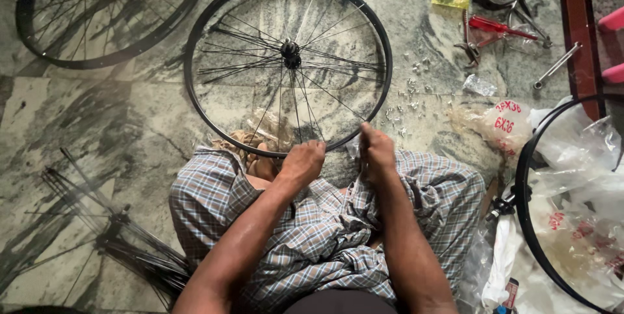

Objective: The person sits on the floor and assembles a bicycle wheel by inserting spokes into the hub and rim, then securing them with nipples. They handle the rim, hub, spokes, and nipples, working methodically around the wheel.

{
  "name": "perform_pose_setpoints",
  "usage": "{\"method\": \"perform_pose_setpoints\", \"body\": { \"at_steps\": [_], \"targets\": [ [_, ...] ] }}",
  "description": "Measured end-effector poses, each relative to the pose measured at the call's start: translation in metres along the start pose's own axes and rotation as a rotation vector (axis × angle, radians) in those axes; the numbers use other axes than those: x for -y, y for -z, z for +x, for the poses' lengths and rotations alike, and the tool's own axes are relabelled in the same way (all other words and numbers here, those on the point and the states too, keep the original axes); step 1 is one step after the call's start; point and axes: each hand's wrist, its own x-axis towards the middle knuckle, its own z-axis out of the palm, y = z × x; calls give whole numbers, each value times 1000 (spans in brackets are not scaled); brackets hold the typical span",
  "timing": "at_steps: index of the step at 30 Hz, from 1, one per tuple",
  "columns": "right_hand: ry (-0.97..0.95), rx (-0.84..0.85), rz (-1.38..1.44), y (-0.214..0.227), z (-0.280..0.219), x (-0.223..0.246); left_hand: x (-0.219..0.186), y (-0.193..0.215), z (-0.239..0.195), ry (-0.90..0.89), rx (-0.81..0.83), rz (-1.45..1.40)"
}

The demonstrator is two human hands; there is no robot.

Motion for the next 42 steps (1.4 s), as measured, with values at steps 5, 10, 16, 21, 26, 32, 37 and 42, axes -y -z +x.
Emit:
{"method": "perform_pose_setpoints", "body": {
  "at_steps": [5,10,16,21,26,32,37,42],
  "targets": [
    [303,-300,603,44,23,20,4,-5,-1,23,18,-73],
    [184,-226,434,40,55,-21,6,-10,4,14,6,-96],
    [77,14,704,31,67,-45,4,-8,2,42,-11,-134],
    [88,-25,668,23,57,-36,0,-1,2,50,27,-89],
    [141,-8,662,18,52,-37,-1,-2,6,59,69,-80],
    [120,-114,552,5,44,-42,-4,6,2,124,133,-107],
    [103,-50,589,-2,46,-52,-18,32,16,171,52,73],
    [71,-51,564,-9,48,-63,-17,27,61,477,71,-347]
  ]
}}
